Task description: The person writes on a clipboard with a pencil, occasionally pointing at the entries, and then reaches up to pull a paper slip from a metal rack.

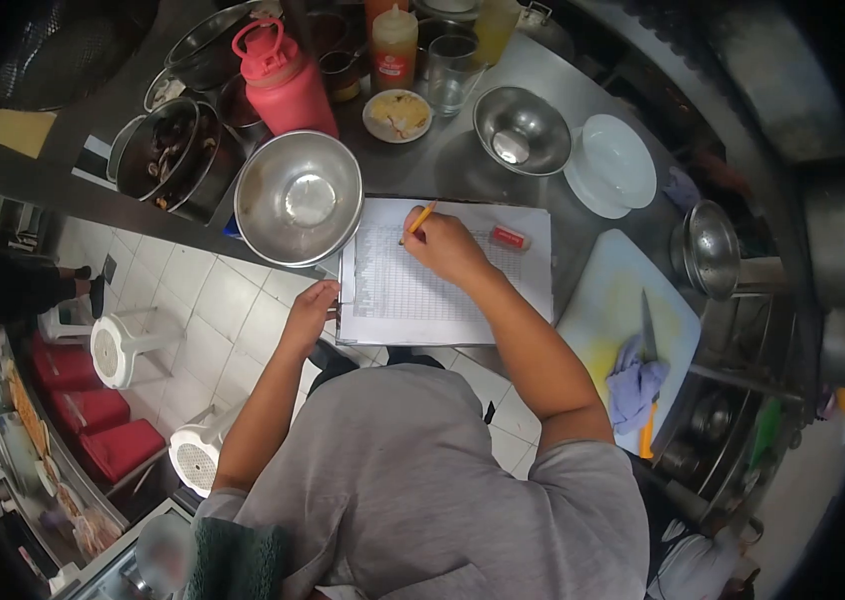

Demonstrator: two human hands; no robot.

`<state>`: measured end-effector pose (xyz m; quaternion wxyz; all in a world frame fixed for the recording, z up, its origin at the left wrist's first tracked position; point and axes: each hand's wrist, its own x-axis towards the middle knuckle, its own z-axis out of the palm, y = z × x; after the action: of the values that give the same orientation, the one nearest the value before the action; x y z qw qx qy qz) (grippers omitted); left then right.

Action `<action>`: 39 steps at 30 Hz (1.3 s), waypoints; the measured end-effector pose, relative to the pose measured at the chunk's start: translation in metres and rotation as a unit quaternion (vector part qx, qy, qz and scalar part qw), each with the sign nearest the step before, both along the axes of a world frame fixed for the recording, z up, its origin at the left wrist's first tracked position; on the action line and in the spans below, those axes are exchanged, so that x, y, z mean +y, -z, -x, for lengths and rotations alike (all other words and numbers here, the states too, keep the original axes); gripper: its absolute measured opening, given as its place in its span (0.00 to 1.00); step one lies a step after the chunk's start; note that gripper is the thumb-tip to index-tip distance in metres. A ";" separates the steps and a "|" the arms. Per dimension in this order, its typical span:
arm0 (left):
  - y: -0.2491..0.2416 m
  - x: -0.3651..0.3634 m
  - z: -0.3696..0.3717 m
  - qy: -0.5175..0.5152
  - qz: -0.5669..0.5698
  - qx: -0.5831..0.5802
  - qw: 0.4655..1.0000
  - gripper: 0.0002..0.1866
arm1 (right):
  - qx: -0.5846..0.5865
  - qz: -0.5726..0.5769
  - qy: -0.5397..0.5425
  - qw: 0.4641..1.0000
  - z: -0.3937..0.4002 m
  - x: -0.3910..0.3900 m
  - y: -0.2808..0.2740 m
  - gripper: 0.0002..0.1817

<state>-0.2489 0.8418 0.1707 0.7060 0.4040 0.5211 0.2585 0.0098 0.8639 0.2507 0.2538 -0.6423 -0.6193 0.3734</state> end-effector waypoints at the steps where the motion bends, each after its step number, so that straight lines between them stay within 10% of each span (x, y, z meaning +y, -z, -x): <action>1: 0.000 0.001 -0.001 0.000 0.003 -0.001 1.000 0.14 | -0.003 0.000 0.002 1.000 0.000 -0.001 -0.001 0.07; 39: -0.012 0.012 -0.002 0.034 -0.009 0.102 0.994 0.15 | 0.001 -0.055 0.010 0.998 -0.001 -0.004 0.011 0.07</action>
<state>-0.2469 0.8536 0.1824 0.6539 0.4519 0.5740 0.1970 0.0109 0.8598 0.2396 0.2932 -0.6330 -0.6326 0.3365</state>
